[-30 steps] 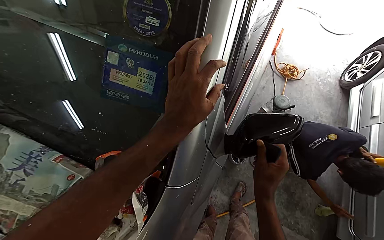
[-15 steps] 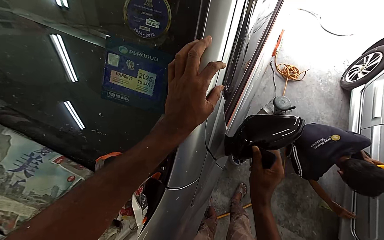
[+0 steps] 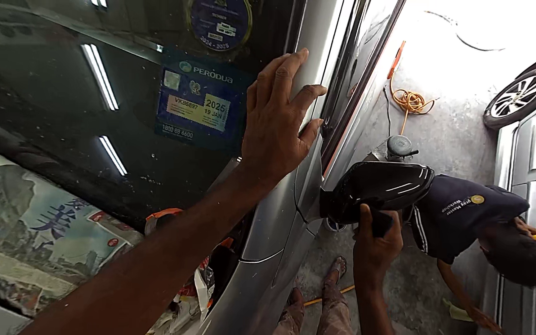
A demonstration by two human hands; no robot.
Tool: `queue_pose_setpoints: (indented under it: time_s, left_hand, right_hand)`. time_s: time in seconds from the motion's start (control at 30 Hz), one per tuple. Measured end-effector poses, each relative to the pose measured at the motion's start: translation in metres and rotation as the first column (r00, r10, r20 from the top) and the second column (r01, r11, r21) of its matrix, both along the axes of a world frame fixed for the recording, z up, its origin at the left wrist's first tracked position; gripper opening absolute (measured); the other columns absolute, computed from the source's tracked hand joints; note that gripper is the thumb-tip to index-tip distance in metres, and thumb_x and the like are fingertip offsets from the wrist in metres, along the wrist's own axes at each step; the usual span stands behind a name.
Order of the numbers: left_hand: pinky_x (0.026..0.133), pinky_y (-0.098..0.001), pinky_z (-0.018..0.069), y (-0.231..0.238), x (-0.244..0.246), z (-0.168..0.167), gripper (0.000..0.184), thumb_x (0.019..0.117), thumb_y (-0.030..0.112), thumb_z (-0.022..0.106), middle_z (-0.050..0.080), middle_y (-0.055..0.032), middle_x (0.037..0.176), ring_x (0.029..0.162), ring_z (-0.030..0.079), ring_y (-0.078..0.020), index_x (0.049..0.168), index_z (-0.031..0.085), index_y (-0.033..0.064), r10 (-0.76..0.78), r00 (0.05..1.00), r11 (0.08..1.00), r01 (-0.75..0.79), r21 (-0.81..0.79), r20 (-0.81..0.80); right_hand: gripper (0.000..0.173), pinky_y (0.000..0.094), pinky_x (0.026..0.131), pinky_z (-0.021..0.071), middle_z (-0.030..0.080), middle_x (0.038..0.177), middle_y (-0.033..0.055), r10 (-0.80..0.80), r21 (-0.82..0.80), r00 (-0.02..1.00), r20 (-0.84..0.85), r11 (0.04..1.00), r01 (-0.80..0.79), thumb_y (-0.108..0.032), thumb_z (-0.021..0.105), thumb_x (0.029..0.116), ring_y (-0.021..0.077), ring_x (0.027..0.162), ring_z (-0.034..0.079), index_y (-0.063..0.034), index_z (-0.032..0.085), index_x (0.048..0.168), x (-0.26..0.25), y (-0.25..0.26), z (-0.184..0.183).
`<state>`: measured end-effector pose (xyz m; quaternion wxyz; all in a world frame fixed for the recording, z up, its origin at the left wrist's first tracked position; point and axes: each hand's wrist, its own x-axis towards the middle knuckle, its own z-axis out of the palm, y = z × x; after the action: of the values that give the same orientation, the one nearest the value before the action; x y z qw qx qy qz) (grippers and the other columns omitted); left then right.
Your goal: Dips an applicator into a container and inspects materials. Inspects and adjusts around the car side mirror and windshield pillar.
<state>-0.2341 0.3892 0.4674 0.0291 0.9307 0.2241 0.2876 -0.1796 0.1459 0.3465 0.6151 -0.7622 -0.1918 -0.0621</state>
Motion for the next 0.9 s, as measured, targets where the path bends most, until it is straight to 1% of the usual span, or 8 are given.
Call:
queue_pose_setpoints:
  time_s: [0.17, 0.27, 0.33, 0.47, 0.6, 0.7, 0.77, 0.9]
  left_hand:
    - [0.117, -0.0501, 0.0271, 0.000, 0.000, 0.001, 0.040, 0.0986, 0.043, 0.059, 0.032, -0.0045, 0.166, 0.154, 0.025, -0.0305, 0.136, 0.063, 0.0298, -0.006, 1.000, 1.000, 0.006, -0.005, -0.018]
    - [0.117, -0.0501, 0.0270, 0.000, 0.000, 0.001, 0.039, 0.0984, 0.042, 0.059, 0.032, -0.0042, 0.167, 0.154, 0.025, -0.0298, 0.135, 0.064, 0.0299, -0.002, 1.000, 1.000, 0.002, -0.007, -0.008]
    - [0.117, -0.0502, 0.0268, 0.002, 0.001, 0.001, 0.039, 0.0988, 0.043, 0.059, 0.033, -0.0042, 0.166, 0.154, 0.025, -0.0300, 0.136, 0.064, 0.0296, -0.002, 1.000, 1.000, 0.002, -0.003, 0.000]
    - [0.117, -0.0503, 0.0265, 0.001, 0.000, 0.000, 0.039, 0.0982, 0.042, 0.060, 0.033, -0.0043, 0.166, 0.154, 0.024, -0.0304, 0.135, 0.064, 0.0298, -0.007, 1.000, 1.000, 0.007, -0.015, -0.015]
    - [0.117, -0.0496, 0.0276, 0.002, 0.001, 0.000, 0.039, 0.0976, 0.042, 0.061, 0.034, -0.0042, 0.166, 0.153, 0.026, -0.0296, 0.135, 0.064, 0.0299, -0.007, 1.000, 1.000, 0.007, -0.001, 0.013]
    - [0.117, -0.0498, 0.0271, 0.002, 0.000, 0.001, 0.039, 0.0981, 0.042, 0.060, 0.034, -0.0047, 0.166, 0.153, 0.026, -0.0296, 0.135, 0.064, 0.0296, -0.009, 1.000, 1.000, 0.009, -0.007, -0.003]
    - [0.117, -0.0503, 0.0267, 0.000, 0.000, 0.000, 0.040, 0.0980, 0.042, 0.060, 0.033, -0.0049, 0.166, 0.153, 0.025, -0.0301, 0.135, 0.064, 0.0295, -0.009, 1.000, 1.000, 0.009, -0.014, -0.011]
    - [0.117, -0.0500, 0.0275, 0.002, 0.000, 0.001, 0.039, 0.0976, 0.042, 0.061, 0.034, -0.0043, 0.166, 0.153, 0.026, -0.0299, 0.135, 0.065, 0.0299, -0.007, 1.000, 1.000, 0.007, -0.005, 0.007]
  right_hand:
    - [0.021, 0.0274, 0.047, 0.0557, 0.060, 0.073, -0.0014, -0.014, -0.016, 1.000, 0.016, 1.000, 0.015, -0.027, 0.073, 0.0968, 0.0096, 0.054, 0.060, -0.0099, 0.062, 0.091, 0.007, 0.000, 0.003]
    - [0.018, 0.0282, 0.046, 0.0560, 0.061, 0.073, 0.0000, -0.007, -0.009, 1.000, -0.015, 1.000, 0.007, -0.024, 0.072, 0.0974, 0.0107, 0.053, 0.060, -0.0082, 0.063, 0.093, -0.002, 0.001, 0.000]
    - [0.019, 0.0267, 0.047, 0.0560, 0.062, 0.073, -0.0006, -0.003, -0.014, 1.000, 0.000, 1.000, 0.003, -0.024, 0.073, 0.0964, 0.0092, 0.053, 0.061, -0.0072, 0.064, 0.093, -0.002, 0.002, -0.001]
    - [0.020, 0.0272, 0.047, 0.0555, 0.059, 0.073, -0.0012, -0.012, -0.032, 0.999, 0.032, 0.999, 0.014, -0.025, 0.072, 0.0980, 0.0092, 0.053, 0.060, -0.0098, 0.061, 0.091, 0.008, 0.003, 0.005]
    - [0.018, 0.0276, 0.047, 0.0559, 0.062, 0.074, -0.0001, 0.006, -0.016, 1.000, 0.019, 1.000, -0.006, -0.023, 0.072, 0.0969, 0.0098, 0.054, 0.060, -0.0072, 0.064, 0.094, -0.002, 0.003, 0.000]
    - [0.021, 0.0268, 0.048, 0.0554, 0.059, 0.074, -0.0011, -0.004, -0.054, 0.998, 0.058, 0.999, 0.008, -0.026, 0.071, 0.0978, 0.0084, 0.055, 0.060, -0.0083, 0.061, 0.091, 0.009, 0.002, 0.005]
    - [0.020, 0.0278, 0.048, 0.0563, 0.059, 0.076, -0.0002, -0.008, -0.066, 0.999, 0.048, 0.998, 0.011, -0.026, 0.070, 0.0994, 0.0098, 0.055, 0.060, -0.0091, 0.061, 0.093, 0.011, 0.001, 0.007]
    - [0.020, 0.0276, 0.045, 0.0552, 0.061, 0.072, -0.0007, 0.005, -0.041, 1.000, 0.016, 0.999, -0.004, -0.025, 0.071, 0.0975, 0.0094, 0.052, 0.059, -0.0074, 0.063, 0.093, -0.002, 0.001, 0.001]
